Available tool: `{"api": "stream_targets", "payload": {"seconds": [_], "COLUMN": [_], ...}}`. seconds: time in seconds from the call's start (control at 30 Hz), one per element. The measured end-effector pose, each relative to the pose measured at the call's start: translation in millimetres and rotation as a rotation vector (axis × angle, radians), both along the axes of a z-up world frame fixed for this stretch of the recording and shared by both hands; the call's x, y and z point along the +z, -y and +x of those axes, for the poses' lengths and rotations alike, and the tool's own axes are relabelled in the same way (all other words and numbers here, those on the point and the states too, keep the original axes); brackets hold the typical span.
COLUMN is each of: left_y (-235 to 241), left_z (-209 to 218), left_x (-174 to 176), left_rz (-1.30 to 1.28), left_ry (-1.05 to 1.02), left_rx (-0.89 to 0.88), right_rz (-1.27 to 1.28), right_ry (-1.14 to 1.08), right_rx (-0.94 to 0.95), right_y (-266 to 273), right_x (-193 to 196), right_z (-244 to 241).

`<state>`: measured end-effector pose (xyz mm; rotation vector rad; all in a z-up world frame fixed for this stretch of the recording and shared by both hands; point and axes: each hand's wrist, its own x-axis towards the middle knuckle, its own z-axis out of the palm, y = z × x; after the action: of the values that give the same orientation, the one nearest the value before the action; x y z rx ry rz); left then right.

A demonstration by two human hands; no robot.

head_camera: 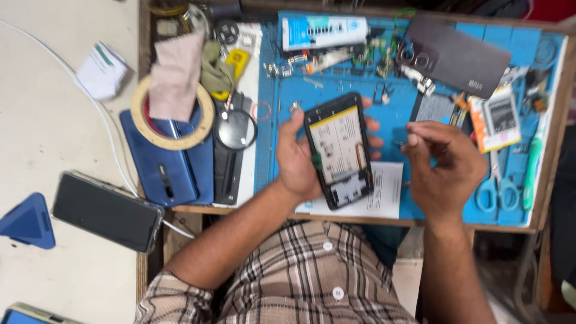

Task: The person disassembles a smartphone, removes the battery, and uses a metal tool to pry and adjust internal components. They handle the battery and phone frame, then reposition internal parts before setting the phone down.

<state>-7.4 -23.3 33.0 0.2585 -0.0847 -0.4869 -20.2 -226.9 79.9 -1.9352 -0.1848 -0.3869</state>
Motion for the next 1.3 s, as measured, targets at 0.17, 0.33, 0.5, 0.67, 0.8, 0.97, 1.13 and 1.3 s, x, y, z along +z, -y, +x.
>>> {"api": "stream_targets", "payload": {"seconds": [0.17,0.33,0.5,0.67,0.8,0.97,1.13,1.3], "left_y": [16,15,5,1,1,0,-3,0], "left_z": [-5,-6,1,5,3,3,2,0], "left_x": [-7,-11,-1,2,1,-2,-5,-3], "left_rz": [-0.156,-0.068,-0.089,-0.082,-0.07,-0.037,-0.006,-0.022], "left_ry": [0.023,-0.072,-0.048,-0.073,-0.089,-0.095,-0.065,-0.111], "left_rx": [0.066,0.093,0.073,0.071,0.084,0.081,0.097,0.08], "right_rz": [0.095,-0.026,-0.198,-0.265,-0.32,-0.412,-0.472,-0.459], "right_ry": [0.105,0.123,0.184,0.196,0.208,0.203,0.38,0.232], "right_rx": [0.033,-0.009,-0.019,-0.034,-0.063,-0.103,0.001,-0.113], "right_y": [-28,-60,-74,-79,-81,-93,-118,-109], "right_x": [7,0,5,8,7,12,19,18], "right_z": [6,26,38,40,41,42,27,33]}}
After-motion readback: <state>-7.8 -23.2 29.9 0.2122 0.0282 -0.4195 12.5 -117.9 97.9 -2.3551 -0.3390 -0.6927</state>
